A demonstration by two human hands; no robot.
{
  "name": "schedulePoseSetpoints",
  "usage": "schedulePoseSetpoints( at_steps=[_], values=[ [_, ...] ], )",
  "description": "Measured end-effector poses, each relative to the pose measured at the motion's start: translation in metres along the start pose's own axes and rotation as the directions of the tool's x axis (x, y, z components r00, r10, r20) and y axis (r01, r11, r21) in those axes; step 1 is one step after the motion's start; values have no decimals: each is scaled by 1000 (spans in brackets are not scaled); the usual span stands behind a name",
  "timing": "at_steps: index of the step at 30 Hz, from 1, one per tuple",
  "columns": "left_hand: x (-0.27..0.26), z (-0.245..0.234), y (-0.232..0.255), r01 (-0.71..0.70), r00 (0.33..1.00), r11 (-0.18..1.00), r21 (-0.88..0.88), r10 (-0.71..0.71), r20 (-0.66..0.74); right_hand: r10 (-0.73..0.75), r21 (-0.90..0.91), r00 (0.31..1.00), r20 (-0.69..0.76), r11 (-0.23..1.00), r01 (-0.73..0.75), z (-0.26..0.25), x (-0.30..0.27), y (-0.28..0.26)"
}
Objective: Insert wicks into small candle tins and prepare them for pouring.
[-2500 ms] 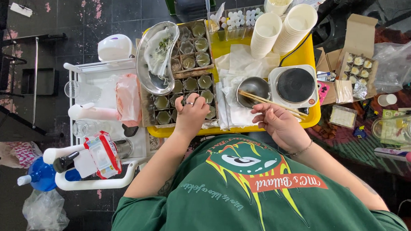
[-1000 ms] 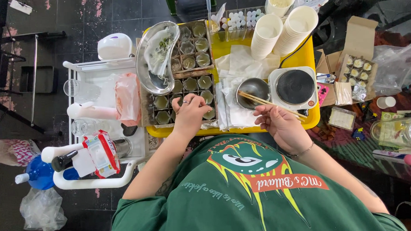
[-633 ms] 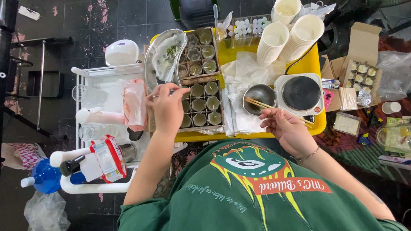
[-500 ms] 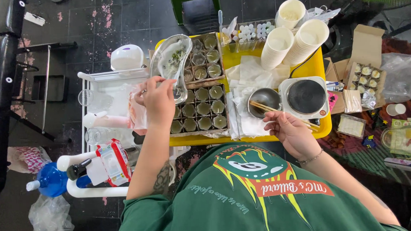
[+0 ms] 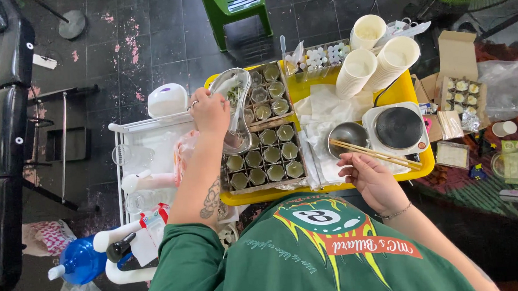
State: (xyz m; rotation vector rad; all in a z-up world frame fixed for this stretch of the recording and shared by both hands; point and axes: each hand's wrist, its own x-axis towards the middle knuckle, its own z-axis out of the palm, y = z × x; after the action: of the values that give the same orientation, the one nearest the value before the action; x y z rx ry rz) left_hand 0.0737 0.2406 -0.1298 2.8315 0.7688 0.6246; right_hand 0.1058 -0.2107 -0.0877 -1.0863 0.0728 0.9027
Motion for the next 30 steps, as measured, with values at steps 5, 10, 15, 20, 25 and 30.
schedulePoseSetpoints(
  at_steps=[5, 10, 15, 20, 25, 30],
  values=[
    [7, 4, 6, 62, 994, 998, 4, -62, 92, -16, 32, 1000, -26, 999, 17, 12, -2, 4],
    [12, 8, 6, 111, 980, 993, 45, -117, 163, -30, 50, 998, -52, 998, 32, 16, -3, 12],
    [9, 19, -3, 77, 993, 997, 13, -78, 88, -33, 69, 998, -46, 997, 36, 14, -1, 20],
    [9, 20, -9, 89, 991, 995, -36, -85, 103, -37, 75, 999, -38, 996, 40, 14, 0, 22],
    [8, -1, -10, 71, 993, 995, -69, -64, 103, -47, 86, 998, -39, 995, 51, 17, -1, 24],
    [-4, -29, -17, 87, 996, 977, -196, -89, 0, -50, 87, 999, -20, 995, 51, 18, 1, 29]
  ],
)
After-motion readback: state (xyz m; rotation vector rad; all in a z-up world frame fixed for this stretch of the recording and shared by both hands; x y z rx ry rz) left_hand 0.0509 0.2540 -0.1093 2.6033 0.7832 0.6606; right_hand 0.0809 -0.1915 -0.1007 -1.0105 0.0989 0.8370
